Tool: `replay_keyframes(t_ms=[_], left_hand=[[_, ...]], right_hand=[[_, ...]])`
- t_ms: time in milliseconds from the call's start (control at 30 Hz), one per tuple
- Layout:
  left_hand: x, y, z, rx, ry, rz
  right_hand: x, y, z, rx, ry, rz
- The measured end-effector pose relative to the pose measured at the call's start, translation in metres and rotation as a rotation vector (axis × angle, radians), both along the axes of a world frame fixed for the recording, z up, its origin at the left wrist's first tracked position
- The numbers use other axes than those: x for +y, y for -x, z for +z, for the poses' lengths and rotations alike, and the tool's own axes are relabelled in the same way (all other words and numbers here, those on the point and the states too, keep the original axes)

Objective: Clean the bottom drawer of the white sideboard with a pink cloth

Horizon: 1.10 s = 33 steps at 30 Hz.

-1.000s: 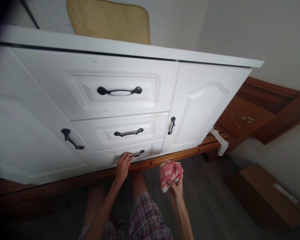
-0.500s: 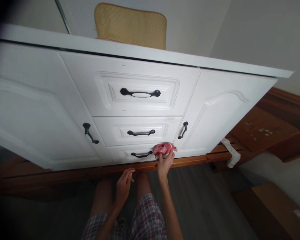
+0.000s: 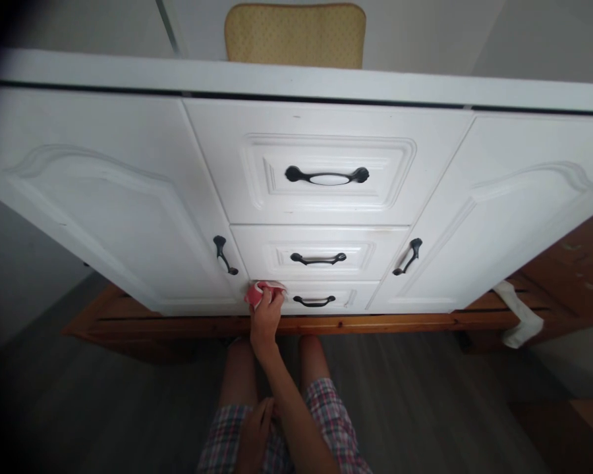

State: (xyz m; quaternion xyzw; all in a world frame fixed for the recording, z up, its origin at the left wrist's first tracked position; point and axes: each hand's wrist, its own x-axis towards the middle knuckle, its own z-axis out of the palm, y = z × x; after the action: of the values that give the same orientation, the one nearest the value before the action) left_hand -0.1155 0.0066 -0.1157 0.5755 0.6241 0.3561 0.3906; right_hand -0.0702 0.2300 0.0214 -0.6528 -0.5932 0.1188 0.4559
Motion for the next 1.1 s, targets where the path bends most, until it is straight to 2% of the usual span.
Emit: replay_keyframes(t_ms=[100, 233, 367, 467, 633, 700, 767, 867, 1000, 1100], left_hand=[[0.003, 0.001, -0.009, 0.044, 0.097, -0.039], [0.009, -0.001, -0.017, 0.054, 0.132, -0.082], [0.010, -0.002, -0.020, 0.041, 0.143, -0.091], [0.009, -0.001, -0.022, 0.043, 0.143, -0.080], [0.014, -0.002, -0.025, 0.048, 0.157, -0.076], [0.018, -0.004, -0.024, 0.041, 0.165, -0.078], [0.020, -0.007, -0.024, 0.032, 0.172, -0.085], [0.025, -0.012, -0.024, 0.023, 0.179, -0.102], [0.030, -0.017, -0.025, 0.025, 0.181, -0.114], [0.032, -0.017, -0.024, 0.030, 0.181, -0.108]], right_hand=[[0.004, 0.009, -0.024, -0.099, -0.088, 0.002], [-0.005, -0.008, -0.064, -0.167, -0.132, 0.006], [-0.022, -0.052, -0.094, -0.120, -0.052, -0.053], [-0.029, -0.106, -0.099, -0.004, -0.023, -0.222], [-0.031, -0.220, -0.083, 0.111, -0.075, -0.405], [-0.033, -0.258, -0.072, 0.134, -0.124, -0.408], [-0.035, -0.283, -0.060, 0.144, -0.154, -0.356], [-0.035, -0.292, -0.036, 0.164, -0.197, -0.324], [-0.026, -0.272, -0.004, 0.193, -0.268, -0.380], [-0.020, -0.257, 0.012, 0.198, -0.302, -0.378]])
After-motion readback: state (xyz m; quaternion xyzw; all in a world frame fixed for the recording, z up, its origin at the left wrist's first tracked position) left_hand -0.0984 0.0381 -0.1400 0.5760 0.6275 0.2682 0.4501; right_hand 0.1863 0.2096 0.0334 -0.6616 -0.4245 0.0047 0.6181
